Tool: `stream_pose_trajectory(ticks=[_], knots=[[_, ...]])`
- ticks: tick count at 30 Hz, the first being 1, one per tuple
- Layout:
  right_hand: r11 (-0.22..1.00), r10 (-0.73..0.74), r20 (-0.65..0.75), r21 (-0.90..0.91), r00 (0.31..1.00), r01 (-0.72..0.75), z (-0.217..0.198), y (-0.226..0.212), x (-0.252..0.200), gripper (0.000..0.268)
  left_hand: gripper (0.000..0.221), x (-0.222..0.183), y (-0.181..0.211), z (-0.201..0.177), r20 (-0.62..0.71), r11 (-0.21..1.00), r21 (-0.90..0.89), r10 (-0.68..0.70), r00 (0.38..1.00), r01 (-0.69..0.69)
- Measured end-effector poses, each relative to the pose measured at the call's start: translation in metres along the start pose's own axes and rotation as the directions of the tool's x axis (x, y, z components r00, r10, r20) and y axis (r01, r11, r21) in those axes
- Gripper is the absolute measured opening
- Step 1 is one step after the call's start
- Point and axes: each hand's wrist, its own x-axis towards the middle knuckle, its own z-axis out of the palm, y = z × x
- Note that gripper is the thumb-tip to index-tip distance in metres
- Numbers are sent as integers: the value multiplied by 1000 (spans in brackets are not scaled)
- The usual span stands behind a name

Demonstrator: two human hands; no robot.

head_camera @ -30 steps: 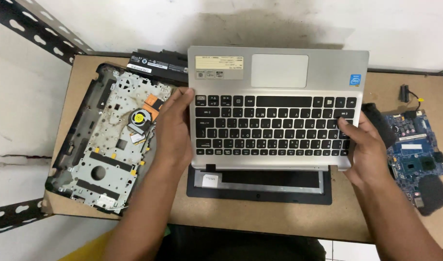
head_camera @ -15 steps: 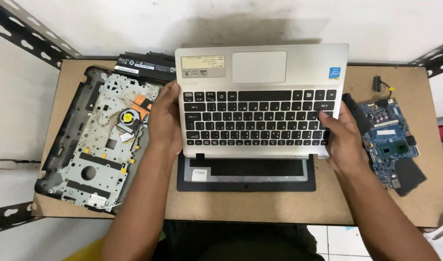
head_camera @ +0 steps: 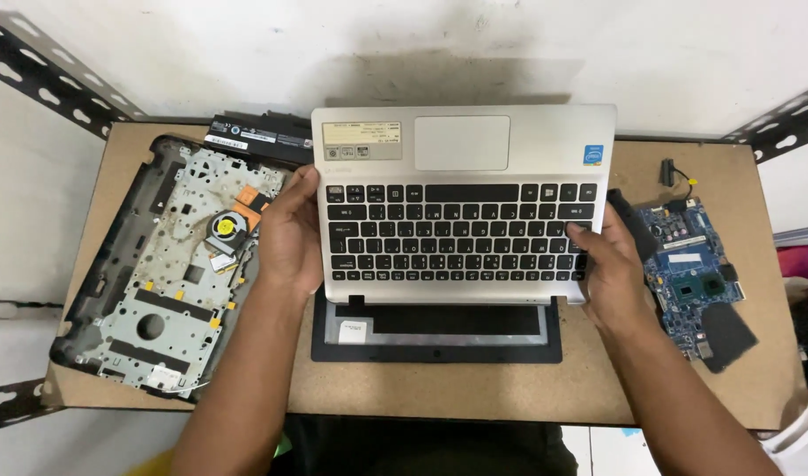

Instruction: Installing a keyboard assembly into a laptop by connecting the ribbon cable and snapping the assembly into the chassis.

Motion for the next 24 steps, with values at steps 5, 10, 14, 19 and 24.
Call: stream_pose_trajectory(ticks=[5,10,14,19,24], knots=[[1000,-4,-6,-7,1000,4,3,-3,-3,42,15,-1,2,8,-7,999,10,35,999,-35],[1000,-4,-17,-28,1000,3,5,-8,-4,43,18,-3,4,12,-21,999,13,40,999,-40],[991,102,-24,-85,994,-104,6,-16,-6,39,16,-10,9,22,-152,992,117,54,987,-37],[987,99,-35,-126,994,-103,6,-10,-4,36,30,-10,8,19,-197,999,-36,-7,980,0],[989,107,-75,-98,991,-114,9,-11,-6,37,54,-9,10,25,-343,997,-80,-12,939,-17]])
